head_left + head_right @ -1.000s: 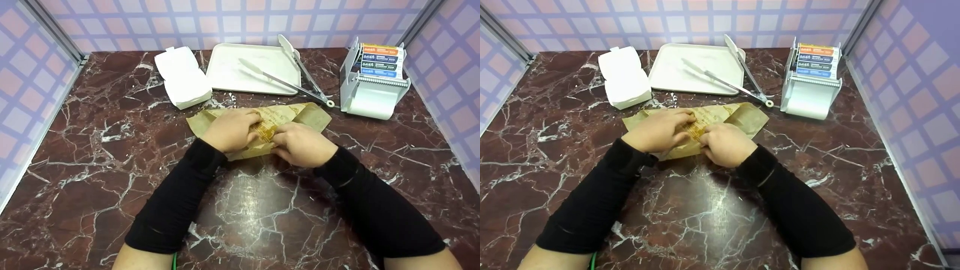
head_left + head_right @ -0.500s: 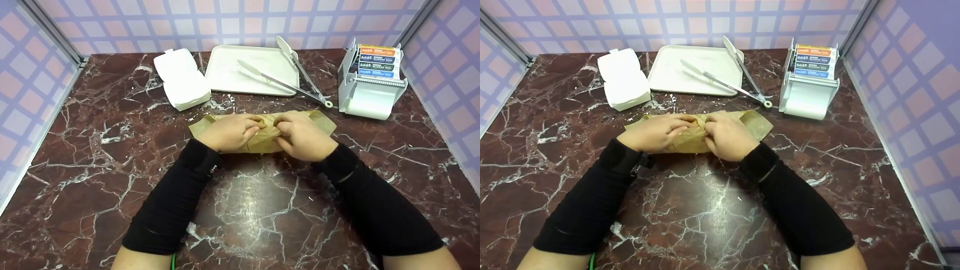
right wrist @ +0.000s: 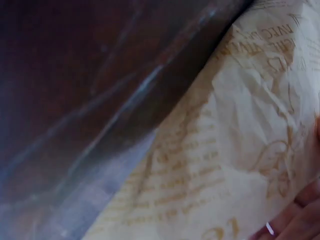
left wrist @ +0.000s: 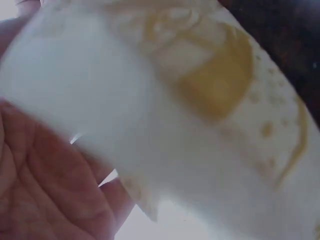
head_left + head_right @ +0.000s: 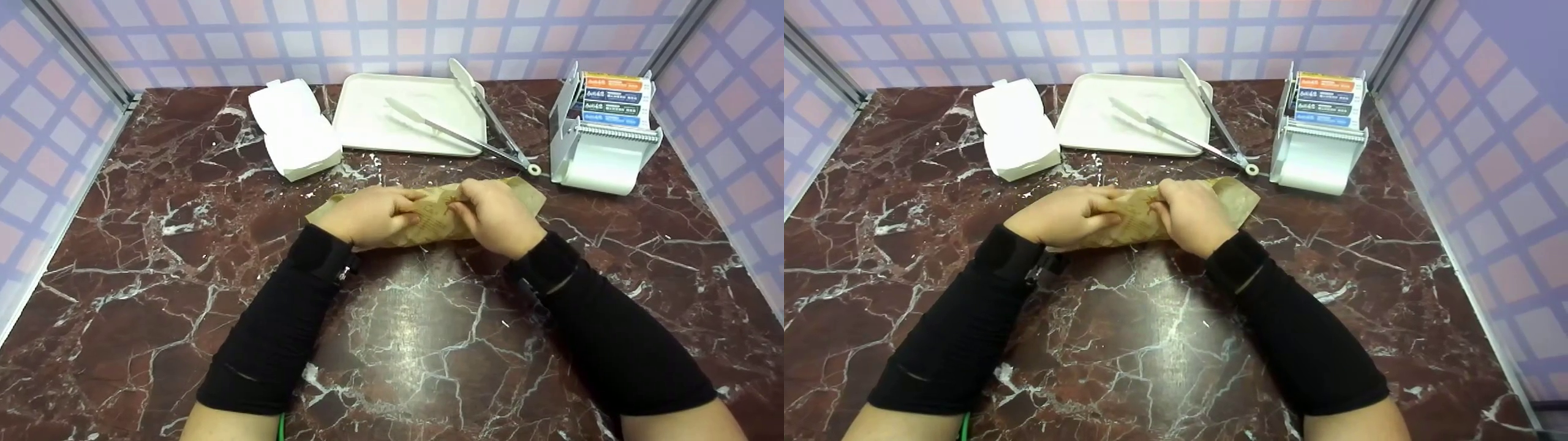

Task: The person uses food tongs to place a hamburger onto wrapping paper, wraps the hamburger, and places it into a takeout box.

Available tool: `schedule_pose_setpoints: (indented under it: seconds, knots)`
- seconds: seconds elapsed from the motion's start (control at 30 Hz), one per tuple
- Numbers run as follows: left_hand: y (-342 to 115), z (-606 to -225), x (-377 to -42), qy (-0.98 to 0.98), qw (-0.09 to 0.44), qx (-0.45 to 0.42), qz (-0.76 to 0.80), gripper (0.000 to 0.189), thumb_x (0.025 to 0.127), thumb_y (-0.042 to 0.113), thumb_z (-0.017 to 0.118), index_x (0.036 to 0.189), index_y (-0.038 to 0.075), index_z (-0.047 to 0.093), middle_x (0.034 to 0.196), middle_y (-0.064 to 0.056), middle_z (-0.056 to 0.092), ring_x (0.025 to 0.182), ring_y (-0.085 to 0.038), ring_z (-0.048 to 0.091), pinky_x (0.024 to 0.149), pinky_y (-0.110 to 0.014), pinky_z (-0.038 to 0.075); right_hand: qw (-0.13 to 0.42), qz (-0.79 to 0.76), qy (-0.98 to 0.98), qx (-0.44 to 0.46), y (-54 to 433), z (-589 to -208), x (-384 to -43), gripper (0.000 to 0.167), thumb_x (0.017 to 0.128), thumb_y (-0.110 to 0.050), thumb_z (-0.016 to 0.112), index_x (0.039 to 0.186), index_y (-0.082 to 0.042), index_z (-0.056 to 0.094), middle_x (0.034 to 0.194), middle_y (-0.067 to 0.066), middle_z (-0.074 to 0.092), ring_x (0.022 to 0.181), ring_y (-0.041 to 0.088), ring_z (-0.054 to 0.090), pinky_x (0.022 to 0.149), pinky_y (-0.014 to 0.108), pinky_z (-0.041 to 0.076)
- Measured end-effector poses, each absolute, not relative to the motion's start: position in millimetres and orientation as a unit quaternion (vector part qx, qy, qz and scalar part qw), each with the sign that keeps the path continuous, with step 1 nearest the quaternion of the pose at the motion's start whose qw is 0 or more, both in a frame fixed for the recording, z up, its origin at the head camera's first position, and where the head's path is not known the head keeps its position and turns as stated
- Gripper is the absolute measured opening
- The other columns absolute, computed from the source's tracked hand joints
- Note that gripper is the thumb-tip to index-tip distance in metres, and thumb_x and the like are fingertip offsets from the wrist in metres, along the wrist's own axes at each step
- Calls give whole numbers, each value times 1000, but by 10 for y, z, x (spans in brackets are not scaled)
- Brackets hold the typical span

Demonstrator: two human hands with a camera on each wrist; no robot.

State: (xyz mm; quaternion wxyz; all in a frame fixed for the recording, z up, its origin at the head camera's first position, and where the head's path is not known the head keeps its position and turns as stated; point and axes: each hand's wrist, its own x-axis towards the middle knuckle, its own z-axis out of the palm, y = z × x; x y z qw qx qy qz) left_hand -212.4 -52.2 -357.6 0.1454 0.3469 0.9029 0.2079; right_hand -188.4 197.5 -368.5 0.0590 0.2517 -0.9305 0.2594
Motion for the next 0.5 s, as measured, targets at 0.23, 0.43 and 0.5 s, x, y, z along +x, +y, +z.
schedule_pose_setpoints:
  seconds: [0.23, 0.43, 0.5]
  knots:
    - [-466, -3590, -2131, 914, 143, 302, 228, 28, 106, 35, 61, 114, 14, 78, 141, -1, 70, 101, -23, 74, 105, -43, 56, 104, 243, -934, 239, 1966, -3726, -1906, 22, 101, -20, 68, 85, -5, 62, 86, 13, 66, 88, 36, 61, 97, 52, 48]
    - [-432, -3614, -2143, 916, 151, 271, 255, 30, 104, 31, 66, 129, 16, 73, 116, -4, 79, 90, -19, 70, 104, -42, 56, 84, 236, -942, 222, 1963, -3723, -1909, 26, 103, -23, 65, 84, -5, 62, 86, 12, 64, 86, 35, 61, 90, 50, 50]
    - [-420, -3618, -2142, 918, 149, 259, 262, 28, 103, 31, 68, 125, 16, 73, 110, -3, 79, 92, -18, 70, 104, -43, 55, 76, 235, -944, 217, 1960, -3721, -1912, 25, 103, -22, 66, 85, -5, 63, 87, 12, 64, 84, 34, 61, 86, 49, 51]
